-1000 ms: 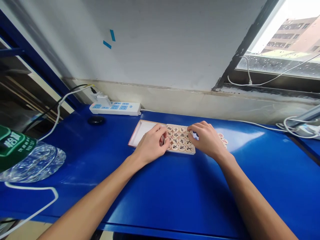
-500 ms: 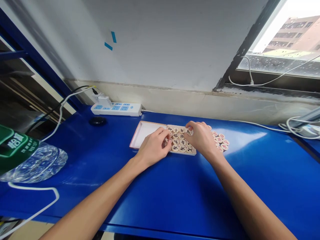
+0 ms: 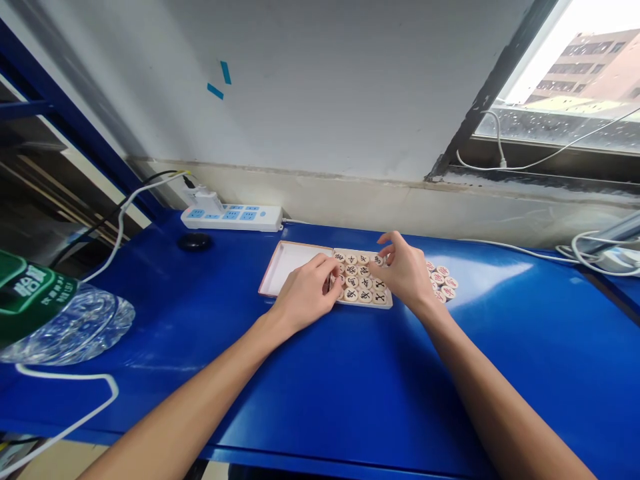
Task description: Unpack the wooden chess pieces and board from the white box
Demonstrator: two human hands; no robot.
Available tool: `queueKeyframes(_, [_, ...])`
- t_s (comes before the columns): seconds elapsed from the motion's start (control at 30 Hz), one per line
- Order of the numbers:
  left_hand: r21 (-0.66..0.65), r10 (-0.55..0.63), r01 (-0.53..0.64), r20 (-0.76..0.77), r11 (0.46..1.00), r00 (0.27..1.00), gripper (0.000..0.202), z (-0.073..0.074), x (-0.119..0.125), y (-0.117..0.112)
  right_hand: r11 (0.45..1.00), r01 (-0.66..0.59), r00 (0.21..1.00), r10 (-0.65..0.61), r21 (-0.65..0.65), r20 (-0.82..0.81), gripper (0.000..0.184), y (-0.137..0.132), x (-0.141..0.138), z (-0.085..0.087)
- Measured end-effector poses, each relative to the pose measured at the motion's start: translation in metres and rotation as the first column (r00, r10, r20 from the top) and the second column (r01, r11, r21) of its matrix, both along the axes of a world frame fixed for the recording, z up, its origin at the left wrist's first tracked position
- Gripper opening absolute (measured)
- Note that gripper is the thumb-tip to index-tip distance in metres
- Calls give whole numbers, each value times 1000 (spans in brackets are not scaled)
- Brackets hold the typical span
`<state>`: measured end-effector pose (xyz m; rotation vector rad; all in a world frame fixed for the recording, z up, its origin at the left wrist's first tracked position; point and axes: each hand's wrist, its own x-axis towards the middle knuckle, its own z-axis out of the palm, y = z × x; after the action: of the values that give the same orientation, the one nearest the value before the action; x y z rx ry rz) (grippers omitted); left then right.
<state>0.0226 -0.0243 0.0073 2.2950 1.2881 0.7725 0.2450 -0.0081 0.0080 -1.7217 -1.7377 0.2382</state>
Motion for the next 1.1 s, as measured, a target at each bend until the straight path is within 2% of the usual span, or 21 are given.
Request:
queueKeyframes(0.27, [1, -12, 12, -5, 1000, 1000, 6, 0, -1, 0, 997, 27, 971, -9, 71, -238, 43, -4, 12, 9])
queueKeyframes(0.4, [10, -18, 19, -15, 1000, 1000, 7, 1, -1, 0, 989, 98, 942, -57, 110, -332, 44, -8, 35, 18])
queueKeyframes(0.5, [15, -17, 17, -33, 1000, 999, 6, 3, -1, 0, 983, 131, 946, -84, 131, -313, 45, -13, 59, 21])
queueKeyframes(0.57, [19, -14, 15, -37, 1000, 999, 6, 3, -1, -1, 995, 49, 968, -26, 87, -250, 42, -16, 72, 20])
queueKeyframes(0.63, [21, -13, 13, -34, 1000, 999, 6, 4, -1, -1, 993, -115, 980, 111, -14, -168, 35, -19, 79, 17])
queueKeyframes(0.7, [25, -15, 16, -34, 1000, 999, 6, 3, -1, -1, 953, -271, 962, 262, -138, -81, 24, -19, 81, 13])
queueKeyframes(0.77, [31, -19, 20, -37, 999, 999, 8, 3, -1, -1, 911, -349, 934, 358, -222, 2, 14, -18, 80, 11])
queueKeyframes(0.83, [38, -21, 22, -37, 999, 999, 8, 2, -1, 0, 897, -365, 917, 393, -249, 73, 12, -16, 81, 9])
queueKeyframes(0.9, [40, -22, 24, -39, 999, 999, 8, 2, -1, 0, 898, -366, 910, 400, -245, 106, 18, -15, 83, 8])
queueKeyframes(1.1, [41, -21, 23, -51, 999, 998, 9, 2, -1, 0, 899, -341, 926, 372, -275, 69, 23, -19, 97, 11])
